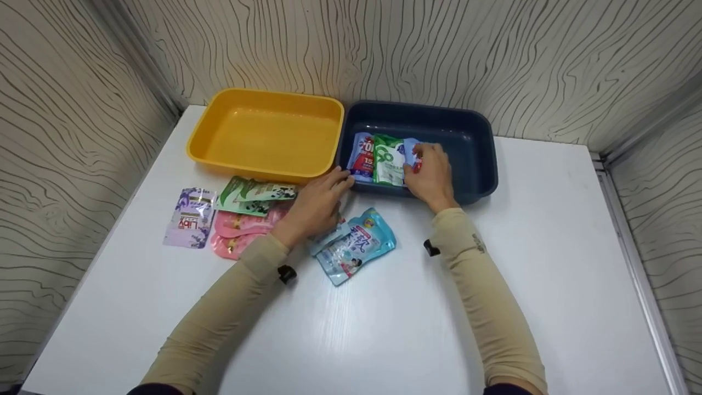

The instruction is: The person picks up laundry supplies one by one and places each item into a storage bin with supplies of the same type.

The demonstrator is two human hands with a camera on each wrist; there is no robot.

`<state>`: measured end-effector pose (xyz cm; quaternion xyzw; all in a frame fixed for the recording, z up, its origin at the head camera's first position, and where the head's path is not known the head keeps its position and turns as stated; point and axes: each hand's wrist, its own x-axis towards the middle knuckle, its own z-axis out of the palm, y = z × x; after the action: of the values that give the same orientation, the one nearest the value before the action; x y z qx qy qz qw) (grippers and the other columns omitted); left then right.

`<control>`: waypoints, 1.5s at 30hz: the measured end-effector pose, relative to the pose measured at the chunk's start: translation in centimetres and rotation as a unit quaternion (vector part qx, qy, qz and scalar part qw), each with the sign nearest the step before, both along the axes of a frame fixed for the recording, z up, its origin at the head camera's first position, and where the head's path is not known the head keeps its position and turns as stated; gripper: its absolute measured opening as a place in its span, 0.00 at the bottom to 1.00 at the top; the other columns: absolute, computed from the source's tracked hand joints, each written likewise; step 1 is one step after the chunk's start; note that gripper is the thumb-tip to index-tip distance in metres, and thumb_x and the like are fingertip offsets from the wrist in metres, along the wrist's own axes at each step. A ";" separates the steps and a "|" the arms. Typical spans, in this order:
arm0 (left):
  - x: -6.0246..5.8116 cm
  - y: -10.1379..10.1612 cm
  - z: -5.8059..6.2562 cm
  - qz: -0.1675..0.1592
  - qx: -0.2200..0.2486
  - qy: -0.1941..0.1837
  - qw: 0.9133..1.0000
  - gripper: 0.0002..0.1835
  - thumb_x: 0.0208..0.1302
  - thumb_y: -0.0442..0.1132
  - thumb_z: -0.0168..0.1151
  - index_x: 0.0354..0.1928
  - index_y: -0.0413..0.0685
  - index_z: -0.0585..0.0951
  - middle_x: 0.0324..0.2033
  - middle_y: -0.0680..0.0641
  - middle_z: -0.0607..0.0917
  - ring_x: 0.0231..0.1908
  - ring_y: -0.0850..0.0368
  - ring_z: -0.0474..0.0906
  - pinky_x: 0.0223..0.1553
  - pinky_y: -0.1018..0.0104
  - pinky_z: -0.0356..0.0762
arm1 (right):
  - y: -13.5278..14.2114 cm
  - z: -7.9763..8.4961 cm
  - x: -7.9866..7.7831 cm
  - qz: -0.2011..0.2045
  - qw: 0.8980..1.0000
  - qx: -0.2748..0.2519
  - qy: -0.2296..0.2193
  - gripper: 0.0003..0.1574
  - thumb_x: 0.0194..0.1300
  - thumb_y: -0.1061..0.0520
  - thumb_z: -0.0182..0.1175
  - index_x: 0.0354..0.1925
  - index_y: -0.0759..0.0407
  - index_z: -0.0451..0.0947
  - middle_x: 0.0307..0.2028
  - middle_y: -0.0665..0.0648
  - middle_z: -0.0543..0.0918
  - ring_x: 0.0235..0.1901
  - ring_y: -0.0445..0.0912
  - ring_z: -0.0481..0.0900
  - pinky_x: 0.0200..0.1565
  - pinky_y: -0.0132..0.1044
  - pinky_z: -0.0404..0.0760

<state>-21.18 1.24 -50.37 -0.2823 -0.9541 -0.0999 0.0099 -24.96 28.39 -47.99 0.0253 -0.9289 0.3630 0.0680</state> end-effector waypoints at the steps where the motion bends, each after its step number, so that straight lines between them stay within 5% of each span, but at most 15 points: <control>1: 0.0 0.0 0.0 -0.001 0.000 0.001 1.000 0.40 0.70 0.43 0.71 0.81 0.52 0.67 0.81 0.46 0.67 0.84 0.47 0.54 0.83 0.50 0.57 | -0.4 0.1 0.4 0.008 1.000 -0.007 0.024 0.26 0.72 0.61 0.64 0.64 0.71 0.75 0.58 0.71 0.78 0.59 0.64 0.77 0.65 0.61 0.78; 7: 0.1 0.0 -0.2 0.003 0.011 -0.017 1.000 0.41 0.70 0.44 0.71 0.82 0.51 0.66 0.82 0.45 0.65 0.84 0.47 0.53 0.82 0.49 0.57 | -3.0 0.7 4.0 0.073 0.993 -0.029 0.091 0.17 0.70 0.65 0.68 0.55 0.70 0.81 0.51 0.68 0.85 0.53 0.63 0.83 0.56 0.57 0.82; 15: 0.4 -0.2 -0.6 0.002 0.010 -0.001 1.000 0.41 0.68 0.43 0.73 0.80 0.51 0.68 0.81 0.45 0.66 0.84 0.46 0.55 0.82 0.50 0.57 | -6.5 -1.2 10.4 0.171 0.985 -0.012 -0.014 0.18 0.73 0.60 0.67 0.58 0.66 0.83 0.55 0.65 0.86 0.58 0.60 0.84 0.64 0.62 0.82; 20: 0.5 -0.1 -0.8 -0.001 0.010 0.012 1.000 0.39 0.69 0.41 0.71 0.80 0.50 0.68 0.80 0.45 0.67 0.83 0.46 0.56 0.83 0.52 0.56 | -8.2 -3.3 13.1 0.183 0.982 0.012 -0.046 0.25 0.72 0.57 0.69 0.62 0.68 0.82 0.63 0.66 0.84 0.67 0.62 0.80 0.72 0.60 0.75; 29: 0.5 0.0 -0.4 -0.005 0.011 0.013 1.000 0.35 0.72 0.41 0.67 0.79 0.49 0.70 0.79 0.44 0.69 0.83 0.45 0.57 0.82 0.51 0.58 | -8.8 -5.2 14.4 0.127 0.989 0.005 -0.078 0.32 0.65 0.53 0.77 0.62 0.67 0.84 0.66 0.66 0.83 0.71 0.63 0.76 0.74 0.60 0.71; 45: 0.3 0.0 -0.3 -0.003 0.018 0.016 1.000 0.34 0.72 0.38 0.62 0.80 0.50 0.69 0.80 0.45 0.68 0.83 0.46 0.57 0.83 0.51 0.57 | -5.6 -4.5 15.0 0.119 0.987 0.013 -0.110 0.34 0.63 0.45 0.79 0.59 0.65 0.87 0.65 0.66 0.84 0.71 0.64 0.76 0.74 0.62 0.71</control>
<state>-20.85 1.24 -50.68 -0.2865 -0.9510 -0.1124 0.0298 -9.94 22.83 -52.50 0.0962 -0.9260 0.3566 -0.0782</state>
